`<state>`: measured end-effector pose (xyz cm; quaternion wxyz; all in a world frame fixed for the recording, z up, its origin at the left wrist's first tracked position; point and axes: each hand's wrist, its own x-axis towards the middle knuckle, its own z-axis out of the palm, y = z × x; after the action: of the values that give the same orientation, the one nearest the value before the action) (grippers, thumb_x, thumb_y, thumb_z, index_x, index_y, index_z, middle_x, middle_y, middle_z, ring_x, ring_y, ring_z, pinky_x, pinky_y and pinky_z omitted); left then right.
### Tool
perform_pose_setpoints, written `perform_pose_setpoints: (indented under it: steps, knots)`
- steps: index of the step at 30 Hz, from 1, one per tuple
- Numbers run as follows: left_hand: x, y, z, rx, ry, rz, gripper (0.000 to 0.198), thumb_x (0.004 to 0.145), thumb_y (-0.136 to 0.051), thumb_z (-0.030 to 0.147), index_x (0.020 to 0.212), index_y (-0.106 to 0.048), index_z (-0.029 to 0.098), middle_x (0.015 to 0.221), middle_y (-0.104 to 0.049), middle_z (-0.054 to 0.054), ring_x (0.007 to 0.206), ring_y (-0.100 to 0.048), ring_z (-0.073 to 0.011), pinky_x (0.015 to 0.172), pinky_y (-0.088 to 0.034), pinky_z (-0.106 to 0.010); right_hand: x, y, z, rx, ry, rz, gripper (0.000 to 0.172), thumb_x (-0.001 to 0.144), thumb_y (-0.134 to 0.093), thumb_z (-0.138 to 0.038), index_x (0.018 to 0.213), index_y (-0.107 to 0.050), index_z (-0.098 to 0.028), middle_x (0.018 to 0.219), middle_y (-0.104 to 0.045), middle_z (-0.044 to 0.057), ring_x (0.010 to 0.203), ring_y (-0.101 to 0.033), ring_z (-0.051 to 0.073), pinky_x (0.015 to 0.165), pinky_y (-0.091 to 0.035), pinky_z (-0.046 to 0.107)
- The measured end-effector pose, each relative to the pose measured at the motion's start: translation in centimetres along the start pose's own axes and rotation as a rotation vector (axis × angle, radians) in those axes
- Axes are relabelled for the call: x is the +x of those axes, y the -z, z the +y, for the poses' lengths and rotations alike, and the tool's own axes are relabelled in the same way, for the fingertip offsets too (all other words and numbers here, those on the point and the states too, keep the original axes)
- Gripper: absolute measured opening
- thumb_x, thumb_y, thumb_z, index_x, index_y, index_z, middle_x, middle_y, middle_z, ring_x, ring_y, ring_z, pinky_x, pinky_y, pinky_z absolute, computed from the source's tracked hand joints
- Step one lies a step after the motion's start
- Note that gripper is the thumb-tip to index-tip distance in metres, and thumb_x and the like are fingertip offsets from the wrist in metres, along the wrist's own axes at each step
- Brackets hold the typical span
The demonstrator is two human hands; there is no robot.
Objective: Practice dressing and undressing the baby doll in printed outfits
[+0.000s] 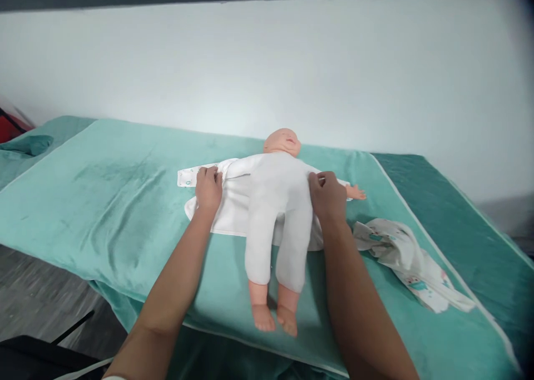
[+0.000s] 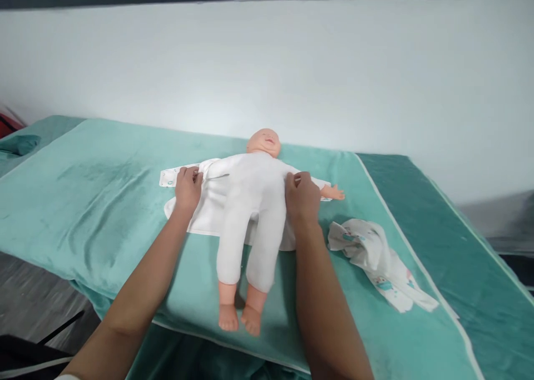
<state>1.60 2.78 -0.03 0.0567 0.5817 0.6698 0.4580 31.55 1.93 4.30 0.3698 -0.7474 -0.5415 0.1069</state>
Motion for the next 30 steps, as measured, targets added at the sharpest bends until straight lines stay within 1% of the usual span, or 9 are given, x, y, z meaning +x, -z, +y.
perform_pose_setpoints:
  steps: [2, 5, 9, 12, 18, 22, 25, 28, 30]
  knots:
    - [0.0, 0.1, 0.1, -0.004, -0.015, -0.004, 0.011, 0.094, -0.057, 0.022, 0.101, -0.066, 0.021, 0.108, -0.062, -0.011, 0.102, -0.059, -0.0266, 0.095, -0.047, -0.042, -0.5, 0.0, 0.5, 0.065, -0.035, -0.056, 0.032, 0.095, -0.047, -0.05, 0.1, -0.062, -0.023, 0.095, -0.074, 0.013, 0.092, -0.066, 0.03, 0.084, -0.048, 0.042]
    - [-0.2, 0.3, 0.4, 0.029, -0.085, 0.0, 0.006, 0.094, -0.057, 0.021, 0.093, -0.063, 0.021, 0.102, -0.064, -0.01, 0.103, -0.058, -0.0275, 0.094, -0.046, -0.041, -1.0, -0.4, 0.0, 0.208, -0.022, -0.07, 0.036, 0.092, -0.053, -0.053, 0.111, -0.062, -0.024, 0.096, -0.076, 0.01, 0.092, -0.068, 0.028, 0.085, -0.05, 0.04]
    - [-0.4, 0.3, 1.1, 0.043, -0.173, -0.02, 0.009, 0.097, -0.053, 0.024, 0.095, -0.061, 0.022, 0.102, -0.068, -0.011, 0.103, -0.06, -0.0279, 0.094, -0.043, -0.042, -1.0, -1.4, -0.2, 0.567, -0.055, -0.201, 0.064, 0.085, -0.064, -0.06, 0.136, -0.053, -0.023, 0.106, -0.074, 0.009, 0.093, -0.07, 0.024, 0.085, -0.056, 0.039]
    - [-0.5, 0.3, 2.1, 0.047, -0.108, -0.04, 0.012, 0.099, -0.05, 0.027, 0.101, -0.06, 0.021, 0.104, -0.071, -0.012, 0.103, -0.063, -0.0282, 0.093, -0.044, -0.041, -0.8, -2.4, 0.0, 0.793, -0.116, -0.322, 0.082, 0.079, -0.073, -0.062, 0.146, -0.044, -0.025, 0.121, -0.069, 0.009, 0.101, -0.07, 0.024, 0.091, -0.059, 0.04]
    - [0.5, 0.7, 4.4, 0.027, -0.007, -0.114, 0.017, 0.101, -0.045, 0.031, 0.108, -0.058, 0.023, 0.105, -0.073, -0.008, 0.096, -0.067, -0.0248, 0.085, -0.044, -0.034, -1.2, -3.8, -0.9, 1.047, -0.148, -0.413, 0.102, 0.07, -0.084, -0.054, 0.153, -0.03, -0.031, 0.138, -0.06, 0.01, 0.122, -0.065, 0.026, 0.107, -0.055, 0.045]
    - [2.4, 1.1, 5.4, -0.023, -0.011, -0.171, 0.015, 0.101, -0.046, 0.029, 0.106, -0.059, 0.023, 0.094, -0.073, -0.005, 0.087, -0.066, -0.022, 0.079, -0.043, -0.031, -1.9, -4.7, -2.1, 1.068, -0.11, -0.513, 0.101, 0.072, -0.083, -0.054, 0.154, -0.029, -0.032, 0.146, -0.055, 0.01, 0.135, -0.056, 0.026, 0.116, -0.049, 0.046]
    - [3.7, 1.6, 5.7, -0.008, -0.015, -0.2, 0.016, 0.1, -0.046, 0.028, 0.104, -0.061, 0.023, 0.089, -0.073, -0.004, 0.082, -0.065, -0.0208, 0.076, -0.043, -0.03, -2.5, -5.1, -2.5, 1.06, -0.066, -0.641, 0.101, 0.074, -0.081, -0.057, 0.156, -0.026, -0.034, 0.15, -0.052, 0.009, 0.135, -0.056, 0.026, 0.114, -0.051, 0.045]
    - [4.4, 2.3, 6.3, 0.028, 0.004, -0.206, 0.019, 0.1, -0.047, 0.028, 0.103, -0.064, 0.023, 0.095, -0.076, -0.006, 0.087, -0.067, -0.0209, 0.078, -0.046, -0.03, -2.9, -5.3, -2.3, 1.076, -0.035, -0.801, 0.107, 0.078, -0.079, -0.057, 0.16, -0.012, -0.04, 0.155, -0.049, 0.008, 0.131, -0.06, 0.025, 0.107, -0.057, 0.046]
    - [4.3, 2.8, 7.0, 0.114, 0.001, -0.241, 0.019, 0.097, -0.049, 0.026, 0.101, -0.068, 0.022, 0.103, -0.077, -0.008, 0.094, -0.069, -0.0231, 0.082, -0.048, -0.032, -2.9, -5.4, -2.1, 1.063, -0.034, -0.842, 0.108, 0.08, -0.079, -0.057, 0.161, -0.009, -0.04, 0.158, -0.046, 0.009, 0.131, -0.061, 0.025, 0.106, -0.057, 0.045]
